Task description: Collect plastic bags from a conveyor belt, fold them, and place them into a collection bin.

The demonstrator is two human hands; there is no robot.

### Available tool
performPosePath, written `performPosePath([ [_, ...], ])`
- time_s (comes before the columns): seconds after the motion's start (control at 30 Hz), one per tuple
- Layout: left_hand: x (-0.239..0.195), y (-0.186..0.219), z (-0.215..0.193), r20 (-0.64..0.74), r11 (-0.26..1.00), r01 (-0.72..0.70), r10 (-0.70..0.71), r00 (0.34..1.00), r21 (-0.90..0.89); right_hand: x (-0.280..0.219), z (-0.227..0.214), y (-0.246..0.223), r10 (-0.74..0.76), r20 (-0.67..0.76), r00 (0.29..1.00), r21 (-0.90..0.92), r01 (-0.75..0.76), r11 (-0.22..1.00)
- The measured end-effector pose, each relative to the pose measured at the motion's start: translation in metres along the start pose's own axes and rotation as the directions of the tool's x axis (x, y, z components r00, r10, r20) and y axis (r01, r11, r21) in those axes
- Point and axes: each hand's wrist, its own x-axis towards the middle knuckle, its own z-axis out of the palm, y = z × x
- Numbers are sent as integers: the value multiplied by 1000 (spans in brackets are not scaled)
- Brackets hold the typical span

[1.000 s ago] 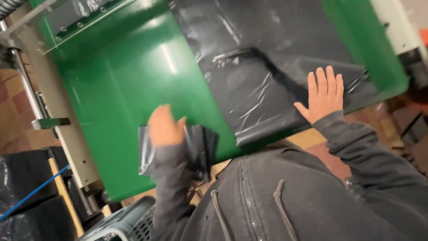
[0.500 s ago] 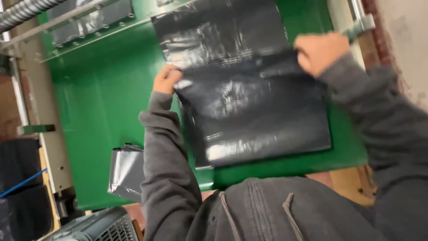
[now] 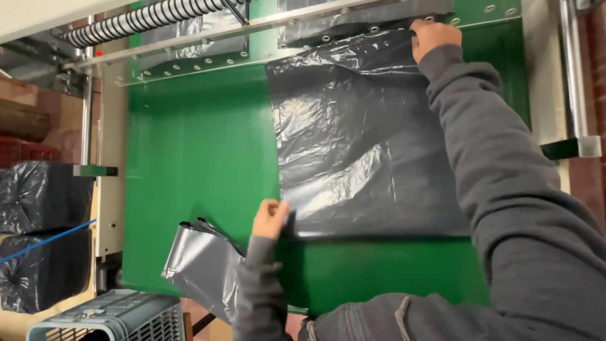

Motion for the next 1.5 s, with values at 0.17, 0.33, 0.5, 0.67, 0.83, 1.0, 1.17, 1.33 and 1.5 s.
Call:
performPosePath([
  [0.17,-68,-32,3,9,982,9,-11,1000,189,-23,-17,-6,-153,0,988,33,153,988],
  [0.33,-110,-8,-12,-43,898,94,-84,996,430,-28,-39,-16,-222,130,966,-39,229,973],
  [0.5,-95,70,11,-64,488,-85,280,958,869,-5,-24,-23,-335,54,941,-80,339,937],
  [0.67,-39,166,62,425,422,-841,729,537,339,21,25,-35,-227,525,820,109,200,974],
  [0.83,46,116,145,338,794,-571,606,720,-207,29,16,-62,-127,748,651,-8,201,980],
  [1.0,81,86,87,562,466,484,35,826,-741,-62,-164,-117,-328,178,928,172,299,938],
  [1.17,289,-141,14,630,205,627,-60,775,-752,-236,-241,-141,-441,-130,888,161,458,874],
  [1.33,124,-25,-16,679,591,604,-125,723,-535,-349,-233,-167,-328,-117,937,170,344,923],
  [1.5,-38,46,-40,122,854,-99,42,992,510,-389,-259,-190,-232,27,972,125,227,966],
])
